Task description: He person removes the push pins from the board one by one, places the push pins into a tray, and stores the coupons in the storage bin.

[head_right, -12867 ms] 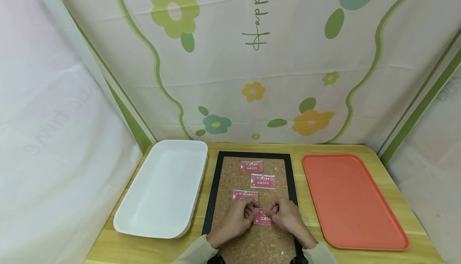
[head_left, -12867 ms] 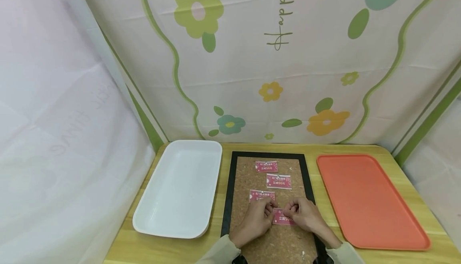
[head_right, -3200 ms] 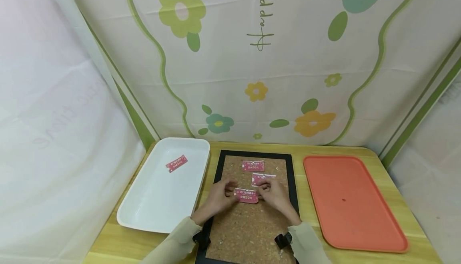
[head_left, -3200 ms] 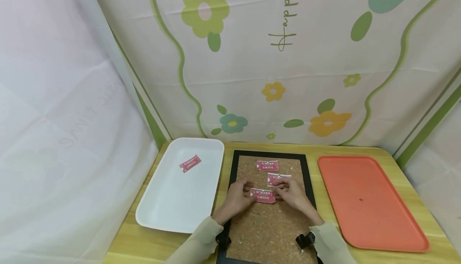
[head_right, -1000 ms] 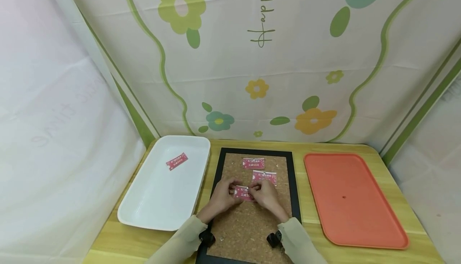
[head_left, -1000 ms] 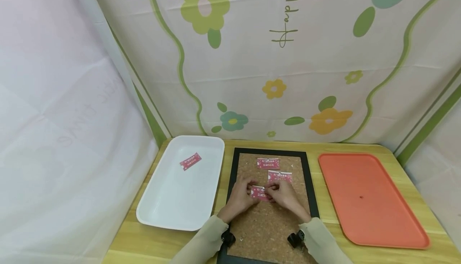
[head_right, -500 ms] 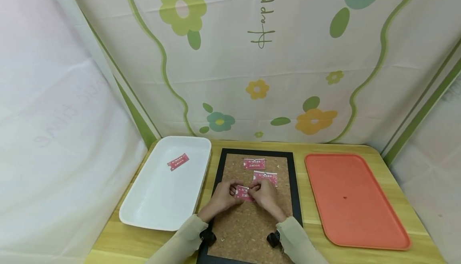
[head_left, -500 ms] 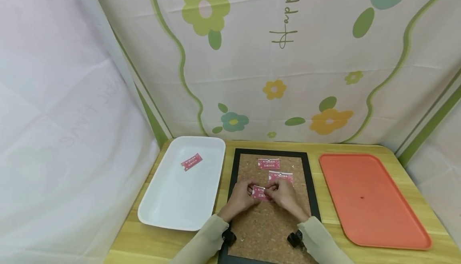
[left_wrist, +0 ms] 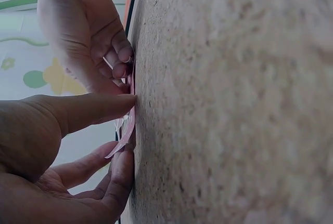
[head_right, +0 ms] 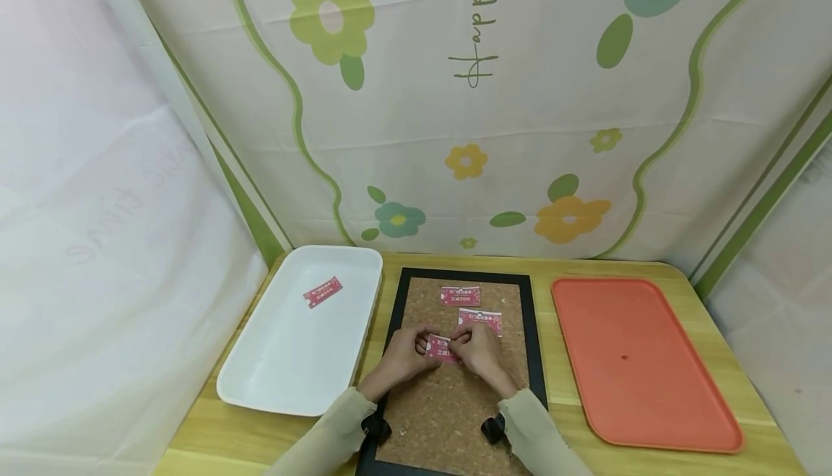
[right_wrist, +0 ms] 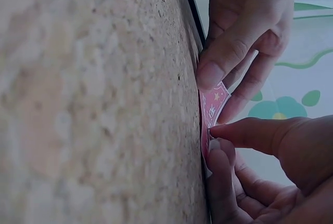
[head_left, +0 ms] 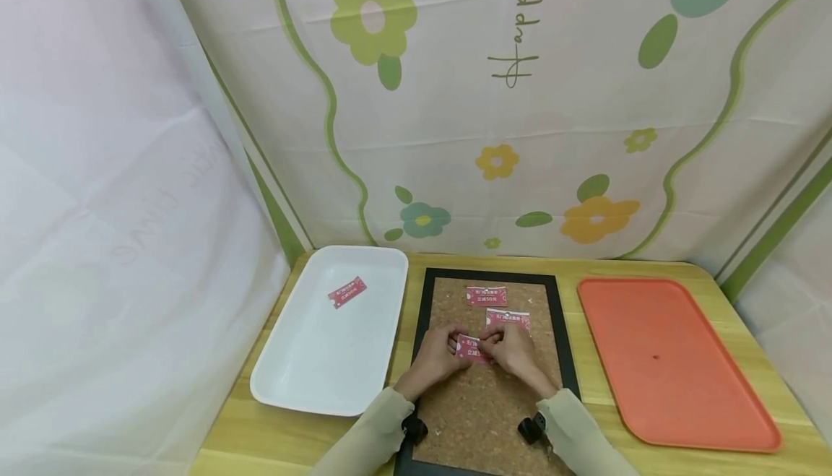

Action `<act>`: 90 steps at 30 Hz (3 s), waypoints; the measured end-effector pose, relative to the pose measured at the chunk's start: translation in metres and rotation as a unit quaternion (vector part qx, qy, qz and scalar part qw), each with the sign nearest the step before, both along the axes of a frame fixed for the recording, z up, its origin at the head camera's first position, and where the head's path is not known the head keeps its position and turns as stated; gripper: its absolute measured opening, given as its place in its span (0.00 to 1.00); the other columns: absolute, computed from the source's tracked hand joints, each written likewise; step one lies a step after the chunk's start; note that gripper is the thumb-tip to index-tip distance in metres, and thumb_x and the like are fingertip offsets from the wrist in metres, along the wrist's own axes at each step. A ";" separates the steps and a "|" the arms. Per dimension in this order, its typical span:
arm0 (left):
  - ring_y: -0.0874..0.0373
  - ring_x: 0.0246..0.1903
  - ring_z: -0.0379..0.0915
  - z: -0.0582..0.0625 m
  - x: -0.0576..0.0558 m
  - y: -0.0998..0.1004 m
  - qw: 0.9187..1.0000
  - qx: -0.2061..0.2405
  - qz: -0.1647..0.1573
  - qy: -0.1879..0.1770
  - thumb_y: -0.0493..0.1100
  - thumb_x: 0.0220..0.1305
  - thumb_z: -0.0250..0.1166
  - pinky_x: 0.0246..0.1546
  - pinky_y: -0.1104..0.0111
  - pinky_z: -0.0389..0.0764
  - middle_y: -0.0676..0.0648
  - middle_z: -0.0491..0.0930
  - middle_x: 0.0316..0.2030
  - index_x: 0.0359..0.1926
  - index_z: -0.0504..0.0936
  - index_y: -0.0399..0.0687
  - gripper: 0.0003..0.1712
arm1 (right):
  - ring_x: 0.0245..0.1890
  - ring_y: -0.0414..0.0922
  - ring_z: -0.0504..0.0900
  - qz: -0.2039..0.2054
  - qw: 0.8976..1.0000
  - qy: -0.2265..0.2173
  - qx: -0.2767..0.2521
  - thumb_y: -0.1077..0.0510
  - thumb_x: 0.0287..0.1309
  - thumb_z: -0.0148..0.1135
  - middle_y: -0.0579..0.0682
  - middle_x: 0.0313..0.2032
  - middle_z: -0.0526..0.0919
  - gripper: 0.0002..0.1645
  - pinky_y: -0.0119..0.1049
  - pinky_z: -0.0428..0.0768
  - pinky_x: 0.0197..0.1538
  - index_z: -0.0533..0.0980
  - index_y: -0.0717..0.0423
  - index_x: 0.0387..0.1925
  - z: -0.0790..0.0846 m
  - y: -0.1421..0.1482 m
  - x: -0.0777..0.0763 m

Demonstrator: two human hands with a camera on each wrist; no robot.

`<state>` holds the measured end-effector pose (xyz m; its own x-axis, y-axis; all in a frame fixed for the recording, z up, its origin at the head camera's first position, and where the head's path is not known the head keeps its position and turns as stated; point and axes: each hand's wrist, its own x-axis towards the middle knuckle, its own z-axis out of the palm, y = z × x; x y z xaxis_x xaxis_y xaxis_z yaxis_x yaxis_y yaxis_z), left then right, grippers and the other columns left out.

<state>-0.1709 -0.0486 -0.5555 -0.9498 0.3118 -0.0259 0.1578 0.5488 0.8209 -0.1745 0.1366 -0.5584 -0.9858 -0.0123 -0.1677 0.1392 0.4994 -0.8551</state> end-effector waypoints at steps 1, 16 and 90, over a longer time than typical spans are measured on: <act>0.61 0.33 0.78 0.000 0.000 0.000 1.000 0.002 0.000 -0.002 0.31 0.53 0.79 0.32 0.76 0.77 0.44 0.82 0.39 0.58 0.83 0.37 0.29 | 0.21 0.41 0.81 0.001 1.000 0.000 0.000 0.64 0.61 0.70 0.51 0.26 0.86 0.02 0.32 0.75 0.22 0.85 0.61 0.35 0.000 0.000 0.000; 0.61 0.33 0.76 -0.004 0.000 -0.001 1.000 0.003 0.007 0.002 0.32 0.55 0.78 0.32 0.76 0.76 0.44 0.82 0.37 0.57 0.83 0.37 0.27 | 0.21 0.40 0.78 0.006 0.999 0.022 0.040 0.61 0.61 0.73 0.49 0.25 0.85 0.04 0.31 0.72 0.22 0.85 0.59 0.32 0.003 -0.003 -0.002; 0.69 0.25 0.72 0.000 0.003 -0.002 0.999 -0.021 -0.034 0.002 0.31 0.70 0.63 0.26 0.76 0.75 0.48 0.81 0.35 0.58 0.83 0.42 0.18 | 0.27 0.39 0.84 0.016 1.000 0.025 0.004 0.60 0.63 0.71 0.49 0.30 0.90 0.03 0.32 0.77 0.26 0.87 0.57 0.34 -0.002 0.005 -0.005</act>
<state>-0.1678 -0.0510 -0.5555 -0.9267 0.3738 -0.0377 0.1981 0.5715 0.7963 -0.1798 0.1415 -0.5601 -0.9919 -0.0434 -0.1191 0.0806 0.5092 -0.8569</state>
